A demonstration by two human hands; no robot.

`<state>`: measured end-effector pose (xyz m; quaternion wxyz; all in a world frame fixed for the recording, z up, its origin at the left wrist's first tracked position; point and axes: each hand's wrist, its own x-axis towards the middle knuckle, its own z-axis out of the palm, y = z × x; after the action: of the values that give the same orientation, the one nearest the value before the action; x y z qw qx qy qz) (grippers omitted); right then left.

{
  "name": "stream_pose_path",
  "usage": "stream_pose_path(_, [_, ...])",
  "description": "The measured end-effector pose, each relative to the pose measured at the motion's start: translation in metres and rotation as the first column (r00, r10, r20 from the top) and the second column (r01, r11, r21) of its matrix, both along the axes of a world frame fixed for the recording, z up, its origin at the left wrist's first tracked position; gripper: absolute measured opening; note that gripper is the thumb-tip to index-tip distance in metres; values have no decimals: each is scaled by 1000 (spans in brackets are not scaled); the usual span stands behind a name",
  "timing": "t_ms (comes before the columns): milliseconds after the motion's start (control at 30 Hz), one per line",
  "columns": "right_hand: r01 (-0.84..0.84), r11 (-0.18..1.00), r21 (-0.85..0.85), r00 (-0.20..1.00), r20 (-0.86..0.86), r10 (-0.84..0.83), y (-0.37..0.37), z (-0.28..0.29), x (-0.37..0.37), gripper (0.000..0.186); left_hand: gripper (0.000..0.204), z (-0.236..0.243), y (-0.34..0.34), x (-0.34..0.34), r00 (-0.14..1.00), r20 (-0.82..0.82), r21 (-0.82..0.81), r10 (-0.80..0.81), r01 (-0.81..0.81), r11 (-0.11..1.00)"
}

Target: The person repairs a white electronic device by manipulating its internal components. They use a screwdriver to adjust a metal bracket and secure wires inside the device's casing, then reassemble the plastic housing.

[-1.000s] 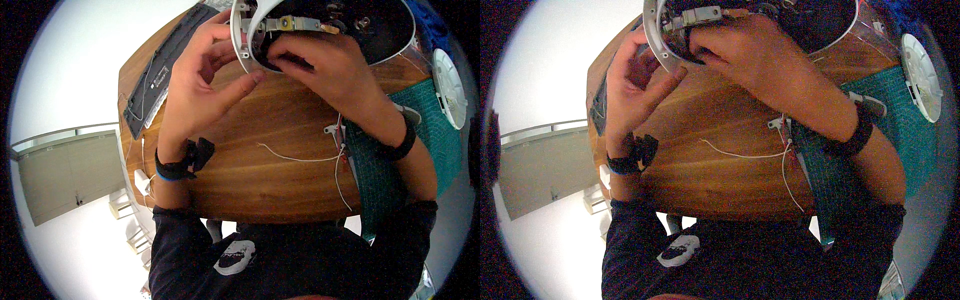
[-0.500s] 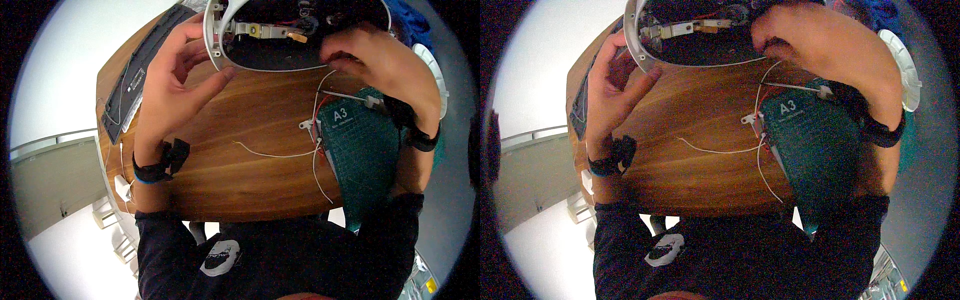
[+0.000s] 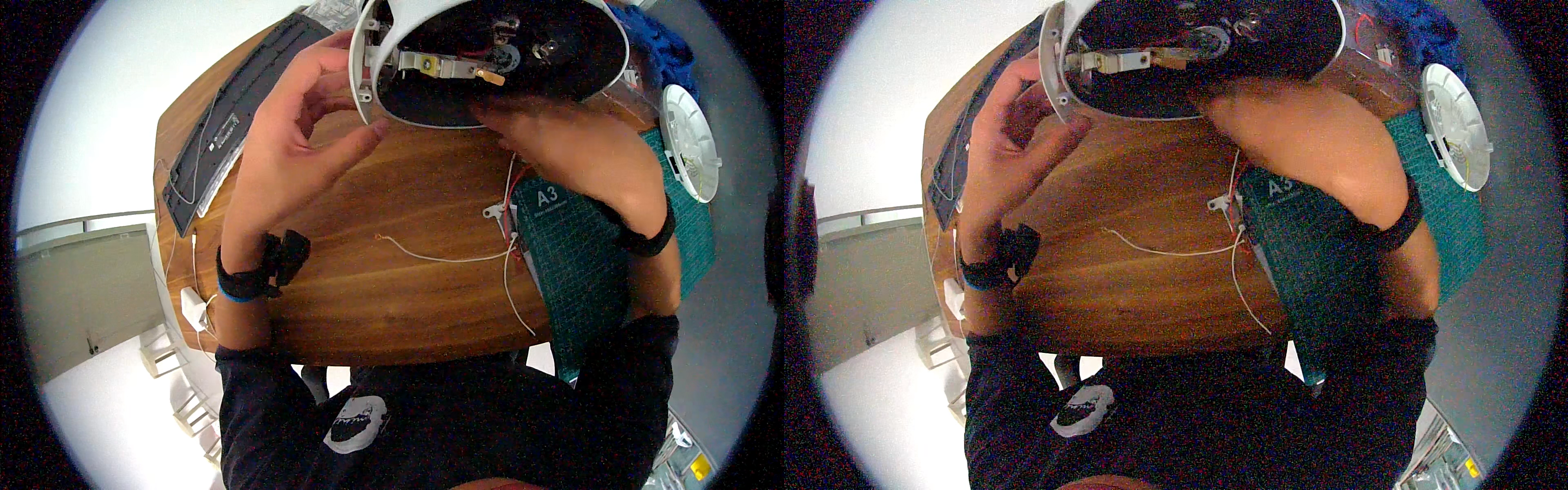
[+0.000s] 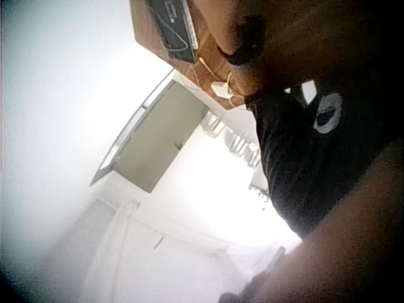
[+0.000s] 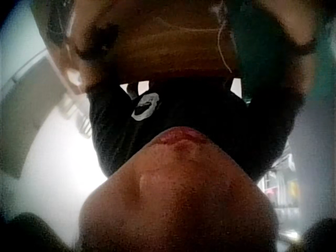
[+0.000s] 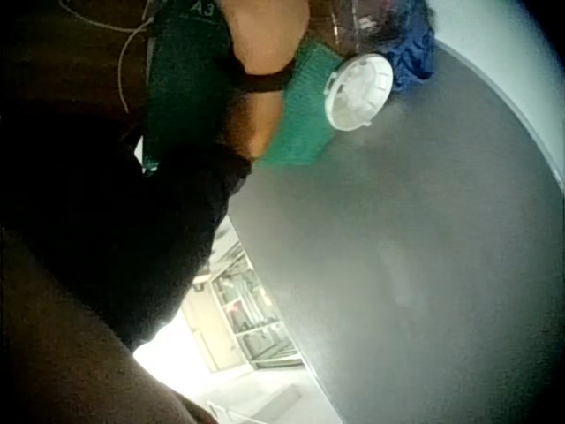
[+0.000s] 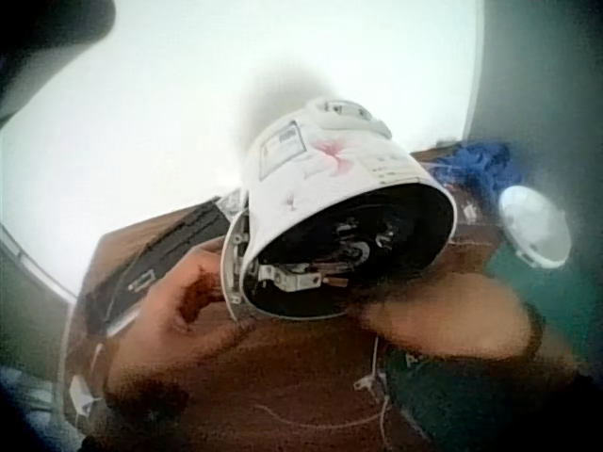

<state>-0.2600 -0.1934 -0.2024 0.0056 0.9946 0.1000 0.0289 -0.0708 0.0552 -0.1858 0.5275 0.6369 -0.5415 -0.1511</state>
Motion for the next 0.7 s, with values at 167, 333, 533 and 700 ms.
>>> stream_pose_path(167, [-3,1000,17,999,55,3,4,-5,2,36,54,2,-2,-5,999,-31,11,12,-11,1000])
stream_pose_path(333, [-79,995,57,980,185,67,12,-3,10,24,53,6,-1,-9,999,-21,64,26,-24,998])
stream_pose_path(533, [-19,1000,-3,991,129,20,24,-9,34,16,51,2,-5,-8,997,49,-9,58,-58,998])
stream_pose_path(700, [-110,992,-58,967,223,120,16,-10,24,16,50,9,-5,-14,999,-10,13,36,-36,999])
